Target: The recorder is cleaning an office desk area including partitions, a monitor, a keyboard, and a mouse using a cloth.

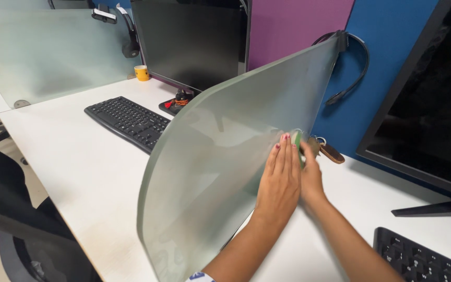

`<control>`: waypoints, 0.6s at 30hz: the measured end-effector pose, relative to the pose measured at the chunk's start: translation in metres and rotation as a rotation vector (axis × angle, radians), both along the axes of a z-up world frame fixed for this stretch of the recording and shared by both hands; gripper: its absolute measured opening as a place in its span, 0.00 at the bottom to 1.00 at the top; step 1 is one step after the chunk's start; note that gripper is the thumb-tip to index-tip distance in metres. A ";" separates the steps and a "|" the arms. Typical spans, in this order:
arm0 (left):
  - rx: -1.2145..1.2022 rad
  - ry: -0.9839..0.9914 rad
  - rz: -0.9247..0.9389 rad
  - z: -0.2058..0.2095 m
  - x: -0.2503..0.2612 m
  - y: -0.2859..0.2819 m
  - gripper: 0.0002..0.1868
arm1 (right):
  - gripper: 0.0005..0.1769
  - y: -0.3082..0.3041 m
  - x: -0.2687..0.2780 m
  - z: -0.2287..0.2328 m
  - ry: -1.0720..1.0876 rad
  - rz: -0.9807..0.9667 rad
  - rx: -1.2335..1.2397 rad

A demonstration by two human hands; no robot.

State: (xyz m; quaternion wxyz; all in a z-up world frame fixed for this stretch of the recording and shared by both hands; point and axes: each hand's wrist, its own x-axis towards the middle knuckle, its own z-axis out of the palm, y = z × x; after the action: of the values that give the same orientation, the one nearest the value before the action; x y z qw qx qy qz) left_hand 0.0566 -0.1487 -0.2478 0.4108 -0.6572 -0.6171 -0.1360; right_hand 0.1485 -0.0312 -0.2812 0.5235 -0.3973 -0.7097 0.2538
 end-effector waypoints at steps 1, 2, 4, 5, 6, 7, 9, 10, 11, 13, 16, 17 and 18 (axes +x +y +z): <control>0.003 0.000 -0.002 0.000 0.002 0.001 0.34 | 0.31 0.001 0.001 0.001 0.000 -0.002 0.003; -0.009 -0.008 0.028 0.000 0.004 0.003 0.34 | 0.32 0.003 0.001 0.003 0.049 -0.006 -0.234; -0.017 -0.017 0.054 -0.001 0.008 0.010 0.35 | 0.33 0.014 0.005 0.013 0.101 -0.015 -0.467; -0.044 -0.024 0.068 -0.003 0.010 0.014 0.34 | 0.33 0.024 0.007 0.022 0.142 0.048 -0.360; -0.071 -0.031 0.081 -0.004 0.012 0.019 0.34 | 0.34 0.034 0.009 0.031 0.182 0.110 -0.253; -0.069 -0.032 0.080 -0.007 0.014 0.026 0.34 | 0.34 0.028 0.007 0.056 0.181 0.109 -0.250; -0.064 -0.043 0.095 -0.014 0.017 0.040 0.34 | 0.37 0.014 0.001 0.105 0.242 0.129 -0.155; -0.063 -0.044 0.094 -0.015 0.019 0.044 0.34 | 0.37 0.021 0.001 0.104 0.241 0.128 -0.154; -0.055 -0.065 0.082 -0.016 0.020 0.049 0.34 | 0.36 0.029 0.001 0.104 0.218 0.112 -0.041; -0.047 -0.090 0.070 -0.020 0.024 0.060 0.34 | 0.35 0.049 0.002 0.088 0.192 0.096 0.072; -0.043 -0.174 0.005 -0.030 0.030 0.074 0.34 | 0.34 0.078 0.007 0.036 0.130 0.057 0.187; -0.110 -0.154 0.006 -0.031 0.030 0.077 0.35 | 0.34 0.085 0.009 0.018 0.149 0.048 0.080; -0.177 -0.134 0.008 -0.032 0.031 0.081 0.35 | 0.34 0.093 0.011 0.000 0.169 0.039 -0.027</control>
State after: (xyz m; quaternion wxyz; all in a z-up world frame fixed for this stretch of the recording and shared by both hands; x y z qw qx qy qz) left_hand 0.0877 -0.0680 -0.2795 0.3095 -0.6777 -0.6555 -0.1231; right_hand 0.1597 0.0613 -0.2810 0.5711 -0.3676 -0.6672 0.3060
